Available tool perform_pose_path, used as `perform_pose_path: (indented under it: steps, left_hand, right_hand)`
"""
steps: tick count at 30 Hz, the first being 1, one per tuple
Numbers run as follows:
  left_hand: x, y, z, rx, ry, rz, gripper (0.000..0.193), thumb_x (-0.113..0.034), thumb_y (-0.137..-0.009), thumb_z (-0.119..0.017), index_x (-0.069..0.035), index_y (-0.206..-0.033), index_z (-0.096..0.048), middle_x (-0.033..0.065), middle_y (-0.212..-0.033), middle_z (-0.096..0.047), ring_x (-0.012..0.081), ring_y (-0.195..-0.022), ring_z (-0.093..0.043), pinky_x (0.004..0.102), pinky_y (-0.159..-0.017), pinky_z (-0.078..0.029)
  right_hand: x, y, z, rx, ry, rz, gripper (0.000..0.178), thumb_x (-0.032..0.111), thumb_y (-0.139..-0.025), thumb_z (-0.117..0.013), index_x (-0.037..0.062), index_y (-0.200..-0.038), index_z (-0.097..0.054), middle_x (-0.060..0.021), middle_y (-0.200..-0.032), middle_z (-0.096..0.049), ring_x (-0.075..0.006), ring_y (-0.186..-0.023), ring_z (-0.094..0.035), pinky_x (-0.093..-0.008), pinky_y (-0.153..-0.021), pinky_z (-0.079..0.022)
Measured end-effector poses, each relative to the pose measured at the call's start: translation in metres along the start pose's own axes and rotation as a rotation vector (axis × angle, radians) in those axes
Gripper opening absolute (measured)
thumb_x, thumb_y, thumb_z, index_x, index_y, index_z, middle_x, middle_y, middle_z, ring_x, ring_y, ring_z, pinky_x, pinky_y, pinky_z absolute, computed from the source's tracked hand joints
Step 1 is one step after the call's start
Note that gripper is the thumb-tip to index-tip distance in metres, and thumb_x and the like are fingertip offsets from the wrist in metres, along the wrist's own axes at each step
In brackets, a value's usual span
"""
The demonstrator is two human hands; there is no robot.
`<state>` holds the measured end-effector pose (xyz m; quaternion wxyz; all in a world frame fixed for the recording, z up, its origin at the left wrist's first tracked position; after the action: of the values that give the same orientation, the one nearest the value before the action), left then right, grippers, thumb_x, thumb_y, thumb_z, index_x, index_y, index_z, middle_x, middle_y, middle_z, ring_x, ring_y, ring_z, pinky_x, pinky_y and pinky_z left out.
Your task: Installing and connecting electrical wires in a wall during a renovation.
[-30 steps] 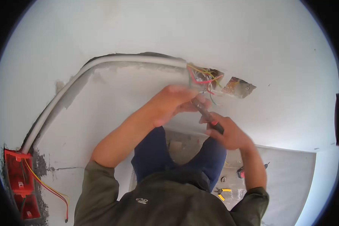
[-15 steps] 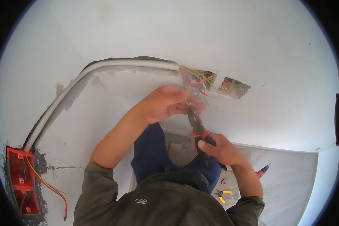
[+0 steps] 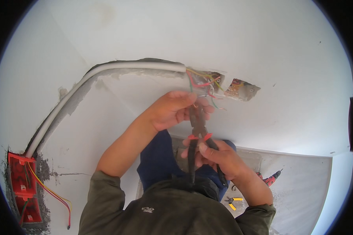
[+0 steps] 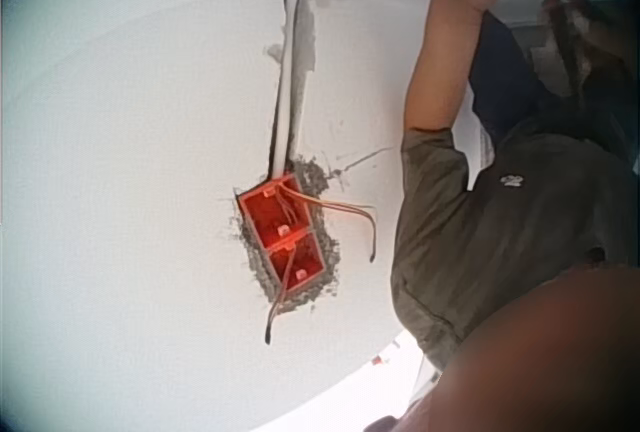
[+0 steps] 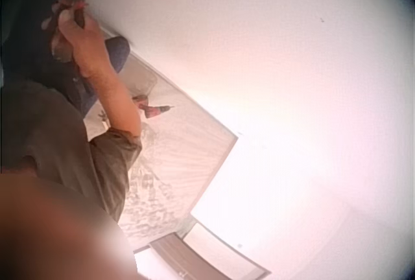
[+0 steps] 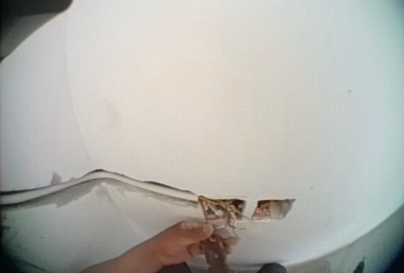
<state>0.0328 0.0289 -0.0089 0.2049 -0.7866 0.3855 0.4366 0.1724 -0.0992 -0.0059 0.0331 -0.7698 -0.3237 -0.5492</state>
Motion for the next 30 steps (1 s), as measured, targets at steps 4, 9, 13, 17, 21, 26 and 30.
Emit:
perform_pose_path:
  steps: [4,9,13,17,21,26,30]
  left_hand:
    - [0.002,0.000,0.001,0.022,0.062,0.020,0.041,-0.030,-0.098,-0.056,0.005,-0.119,-0.060,0.0221,-0.120,-0.064,0.0305,-0.104,-0.066,0.0420,-0.096,-0.050]
    - [0.002,0.000,0.000,0.018,0.097,0.042,0.040,-0.030,-0.098,-0.056,0.004,-0.119,-0.060,0.0219,-0.121,-0.063,0.0287,-0.106,-0.065,0.0422,-0.096,-0.049]
    - [0.002,-0.001,0.003,0.051,0.076,0.039,0.041,-0.033,-0.099,-0.055,0.001,-0.119,-0.061,0.0210,-0.122,-0.063,0.0301,-0.106,-0.065,0.0439,-0.097,-0.049]
    - [0.003,-0.001,0.006,0.073,0.069,0.055,0.042,-0.037,-0.099,-0.055,-0.002,-0.120,-0.061,0.0216,-0.124,-0.062,0.0322,-0.108,-0.065,0.0454,-0.098,-0.048]
    - [0.003,-0.003,0.007,0.100,0.098,0.078,0.041,-0.037,-0.098,-0.055,-0.002,-0.119,-0.062,0.0215,-0.124,-0.062,0.0323,-0.109,-0.065,0.0453,-0.099,-0.048]
    - [0.001,-0.003,0.005,0.115,0.066,0.032,0.040,-0.036,-0.098,-0.056,-0.001,-0.115,-0.064,0.0214,-0.121,-0.064,0.0308,-0.108,-0.065,0.0446,-0.099,-0.048]
    - [-0.001,-0.004,0.005,0.086,0.033,0.037,0.039,-0.035,-0.098,-0.056,0.000,-0.115,-0.064,0.0213,-0.120,-0.064,0.0291,-0.107,-0.065,0.0432,-0.098,-0.048]
  right_hand:
    - [0.005,0.002,-0.006,-0.041,0.011,0.046,0.048,0.037,-0.100,-0.053,0.0013,-0.133,-0.049,-0.0111,-0.113,-0.064,-0.0143,-0.101,-0.059,-0.0287,-0.088,-0.048]
    - [0.008,0.008,-0.007,-0.061,-0.212,-0.085,0.044,0.032,-0.101,-0.053,-0.0006,-0.130,-0.050,-0.0130,-0.109,-0.062,-0.0231,-0.099,-0.063,-0.0355,-0.087,-0.053]
    - [0.015,0.009,-0.009,-0.074,-0.246,-0.120,0.040,0.030,-0.101,-0.053,-0.0013,-0.125,-0.052,-0.0122,-0.102,-0.061,-0.0233,-0.091,-0.064,-0.0361,-0.080,-0.054]
    - [0.024,0.009,-0.006,-0.064,-0.197,-0.163,0.036,0.029,-0.099,-0.055,-0.0032,-0.115,-0.055,-0.0138,-0.091,-0.061,-0.0245,-0.079,-0.063,-0.0373,-0.072,-0.054]
    - [0.035,0.011,0.006,-0.067,-0.110,-0.270,0.035,0.030,-0.099,-0.055,-0.0025,-0.114,-0.056,-0.0118,-0.087,-0.063,-0.0220,-0.076,-0.064,-0.0353,-0.070,-0.055]
    - [0.033,0.011,0.011,-0.063,0.031,-0.225,0.042,0.031,-0.099,-0.056,-0.0022,-0.124,-0.052,-0.0155,-0.099,-0.065,-0.0251,-0.091,-0.067,-0.0363,-0.081,-0.056]
    - [0.030,0.014,0.012,-0.041,0.035,-0.190,0.046,0.030,-0.099,-0.057,-0.0010,-0.131,-0.047,-0.0175,-0.108,-0.065,-0.0264,-0.101,-0.067,-0.0383,-0.088,-0.054]
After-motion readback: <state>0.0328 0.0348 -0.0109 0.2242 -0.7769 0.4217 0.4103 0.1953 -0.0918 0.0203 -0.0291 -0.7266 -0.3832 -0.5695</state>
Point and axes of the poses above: each hand's wrist, its own y-axis away from the middle knuckle, its own z-axis out of the back of the hand, x = y × z, the point moved 4 cm from there along -y, towards the middle knuckle
